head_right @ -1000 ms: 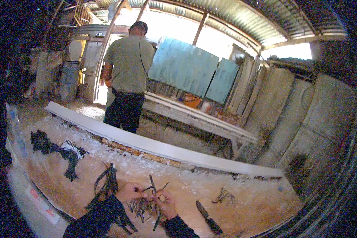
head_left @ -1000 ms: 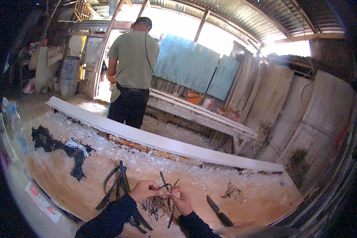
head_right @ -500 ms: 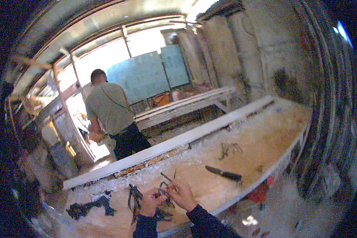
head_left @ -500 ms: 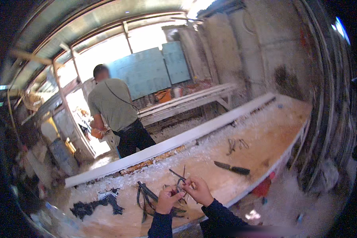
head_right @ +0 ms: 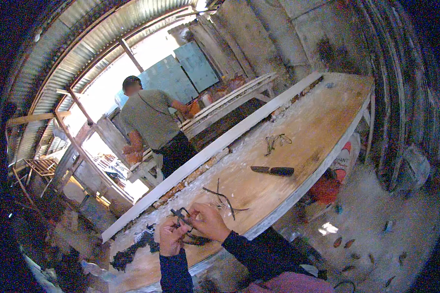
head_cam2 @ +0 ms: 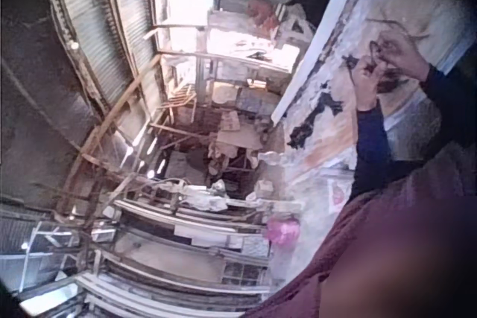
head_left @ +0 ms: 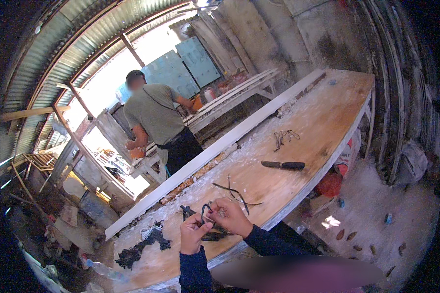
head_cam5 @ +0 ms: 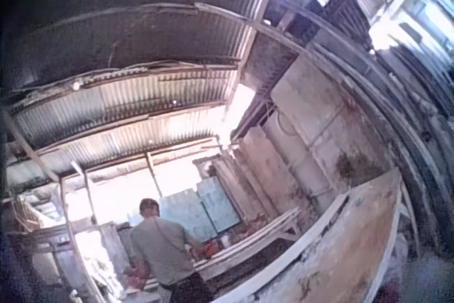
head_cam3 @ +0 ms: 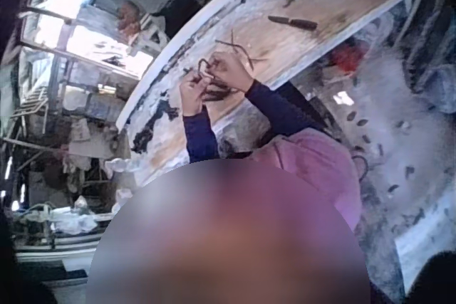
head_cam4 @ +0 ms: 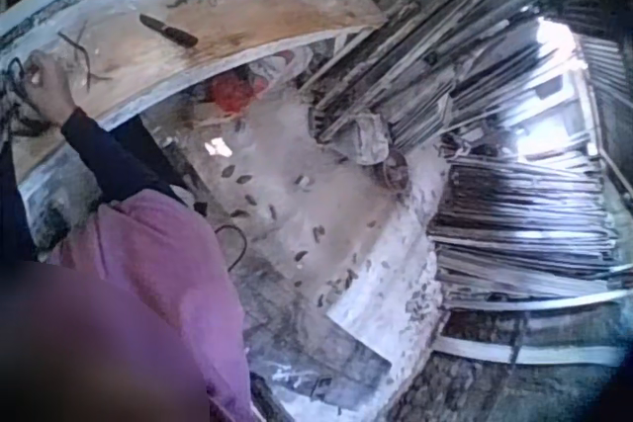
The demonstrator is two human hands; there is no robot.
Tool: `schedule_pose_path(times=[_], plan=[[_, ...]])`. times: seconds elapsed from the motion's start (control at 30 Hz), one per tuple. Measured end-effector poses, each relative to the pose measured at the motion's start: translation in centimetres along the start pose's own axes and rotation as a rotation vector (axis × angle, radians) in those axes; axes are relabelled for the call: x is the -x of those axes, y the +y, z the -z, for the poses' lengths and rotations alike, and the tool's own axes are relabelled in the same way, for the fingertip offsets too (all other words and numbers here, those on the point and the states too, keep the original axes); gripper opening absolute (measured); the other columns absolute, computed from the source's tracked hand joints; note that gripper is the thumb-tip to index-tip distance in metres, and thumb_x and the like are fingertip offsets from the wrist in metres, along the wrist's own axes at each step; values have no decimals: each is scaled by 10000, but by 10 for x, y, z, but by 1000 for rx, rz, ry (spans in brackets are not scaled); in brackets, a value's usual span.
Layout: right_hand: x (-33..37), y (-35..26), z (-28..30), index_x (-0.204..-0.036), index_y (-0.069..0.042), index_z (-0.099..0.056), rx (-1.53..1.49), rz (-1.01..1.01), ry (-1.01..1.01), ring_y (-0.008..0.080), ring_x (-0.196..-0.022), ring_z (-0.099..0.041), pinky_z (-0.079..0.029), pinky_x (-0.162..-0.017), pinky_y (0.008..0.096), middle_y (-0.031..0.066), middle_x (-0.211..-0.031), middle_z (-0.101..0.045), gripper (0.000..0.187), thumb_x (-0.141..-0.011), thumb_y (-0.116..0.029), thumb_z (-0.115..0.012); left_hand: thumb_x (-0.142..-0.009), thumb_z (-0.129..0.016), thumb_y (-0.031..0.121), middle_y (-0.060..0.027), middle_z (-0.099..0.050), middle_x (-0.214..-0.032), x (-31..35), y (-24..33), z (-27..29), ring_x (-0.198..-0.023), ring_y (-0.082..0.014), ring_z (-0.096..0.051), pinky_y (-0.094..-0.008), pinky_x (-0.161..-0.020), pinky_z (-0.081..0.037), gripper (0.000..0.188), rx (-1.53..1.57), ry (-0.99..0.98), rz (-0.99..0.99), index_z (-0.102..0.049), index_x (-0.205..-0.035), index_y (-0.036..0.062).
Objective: The person separates thin black strips from a larger piece by hand, pulling them apart and placing them on the table. A coworker in the background works on a long white board, but the camera wearer focuses on the black strips.
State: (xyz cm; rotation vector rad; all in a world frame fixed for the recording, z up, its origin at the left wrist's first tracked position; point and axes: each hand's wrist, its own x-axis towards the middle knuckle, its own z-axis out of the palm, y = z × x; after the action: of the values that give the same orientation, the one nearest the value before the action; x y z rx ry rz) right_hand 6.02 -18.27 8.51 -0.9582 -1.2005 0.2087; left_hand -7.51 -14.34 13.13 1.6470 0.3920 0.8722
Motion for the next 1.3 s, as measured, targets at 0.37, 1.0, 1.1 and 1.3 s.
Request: schedule_pose_path(times=[0.37,1.0,1.1,1.3], plan=[[-7,12,-22,-754,-21,-558,29,-102,57,164,-658,-567,-430,-614,271,75,-689,-588,79,-695,-47,-604,-672,-702,34,23,-505,-669,12,0,30,-601,-57,-455,-189,-560,-355,173,-105,-84,47,-531,-664,56],[-5,19,-62,-718,-50,-573,-23,-111,79,122,-590,-520,-384,-545,259,29,-613,-545,71,-682,-78,-627,-692,-696,49,45,-480,-664,31,-15,61,-606,-36,-428,-183,-565,-323,168,-91,-93,41,-530,-677,75],[-4,20,-64,-717,-51,-574,-36,-149,70,128,-582,-517,-379,-536,259,26,-608,-545,78,-679,-86,-632,-691,-693,40,47,-464,-656,33,-18,64,-610,-37,-418,-183,-572,-322,185,-53,-69,99,-514,-667,78],[-3,24,-68,-801,-57,-594,-63,-156,105,191,-652,-549,-417,-593,298,79,-721,-567,114,-688,-55,-580,-698,-674,22,41,-438,-671,31,-21,62,-610,-42,-395,-196,-554,-305,202,-68,-68,83,-486,-654,80]])
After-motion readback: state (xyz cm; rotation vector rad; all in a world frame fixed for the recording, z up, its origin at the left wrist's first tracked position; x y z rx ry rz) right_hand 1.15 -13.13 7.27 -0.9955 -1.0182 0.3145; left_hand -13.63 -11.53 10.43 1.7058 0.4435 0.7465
